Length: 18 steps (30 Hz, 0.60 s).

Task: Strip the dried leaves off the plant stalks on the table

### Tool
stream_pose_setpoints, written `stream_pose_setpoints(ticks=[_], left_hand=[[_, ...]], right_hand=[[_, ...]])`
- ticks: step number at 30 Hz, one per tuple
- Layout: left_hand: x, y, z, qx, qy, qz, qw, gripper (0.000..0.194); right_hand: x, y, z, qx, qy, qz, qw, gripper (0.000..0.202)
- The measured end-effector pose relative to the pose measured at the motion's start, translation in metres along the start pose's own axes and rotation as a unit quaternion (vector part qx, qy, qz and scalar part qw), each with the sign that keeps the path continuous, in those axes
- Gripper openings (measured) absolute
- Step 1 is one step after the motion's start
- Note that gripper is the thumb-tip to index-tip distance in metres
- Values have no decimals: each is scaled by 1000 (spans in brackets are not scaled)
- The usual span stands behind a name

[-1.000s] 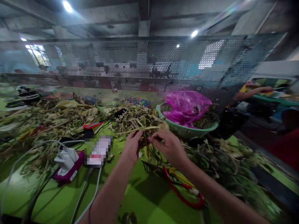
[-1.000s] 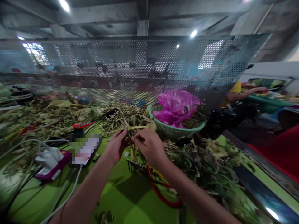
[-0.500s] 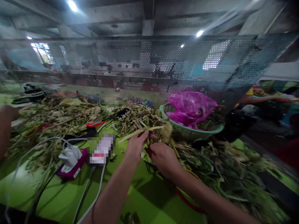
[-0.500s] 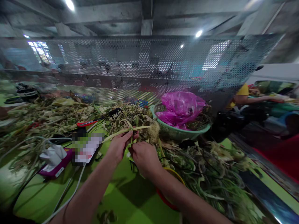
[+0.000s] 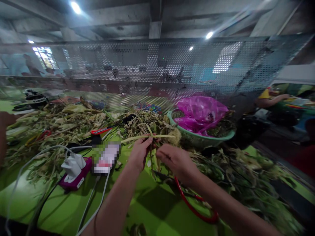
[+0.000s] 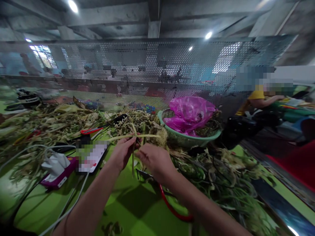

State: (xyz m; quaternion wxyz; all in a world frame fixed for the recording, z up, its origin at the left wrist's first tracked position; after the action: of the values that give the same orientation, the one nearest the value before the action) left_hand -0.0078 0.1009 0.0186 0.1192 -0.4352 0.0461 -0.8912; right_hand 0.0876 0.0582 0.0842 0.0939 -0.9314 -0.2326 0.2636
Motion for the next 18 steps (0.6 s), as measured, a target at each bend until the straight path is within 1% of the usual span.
stream_pose_setpoints(ticks=[2,3,4,6,7,10,14,18], left_hand=[[-3,2,5,-16,13,-17,1000,27],[-5,3,7,-20,22,-27,999,26],[-7,4,9,-20,30,-36,999,25],[-11,7,11,-9,40,-51,998,21],[-12,7,10,-4,41,-54,998,19],[-14,8,9,2,24,-52,998,18],[-16,8,8,-4,-6,-53,999,18],[-19,10,6,12,-15,-60,998,21]], right_hand=[[15,-6,-23,68,-91,35,993,22],[23,-9,-28,80,-127,46,988,18],[33,-12,-29,80,-161,63,982,19],[51,-19,-20,48,-217,87,971,22],[58,-21,-16,44,-235,94,966,21],[69,-26,-10,44,-233,98,966,17],[68,-27,-12,55,-204,92,973,16],[71,-30,-11,53,-199,107,973,16]])
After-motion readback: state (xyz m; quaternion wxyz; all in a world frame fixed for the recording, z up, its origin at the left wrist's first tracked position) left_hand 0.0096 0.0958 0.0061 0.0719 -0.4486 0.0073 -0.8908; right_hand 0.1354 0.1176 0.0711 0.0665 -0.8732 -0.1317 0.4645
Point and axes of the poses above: each hand's wrist, its own y-axis away from the middle knuckle, its own z-axis out of the palm, x = y × z, the point moved 9 cm from there along -y, towards the middle knuckle, and after that the axes turned 15 degrees about z, right-handed, at the moved point
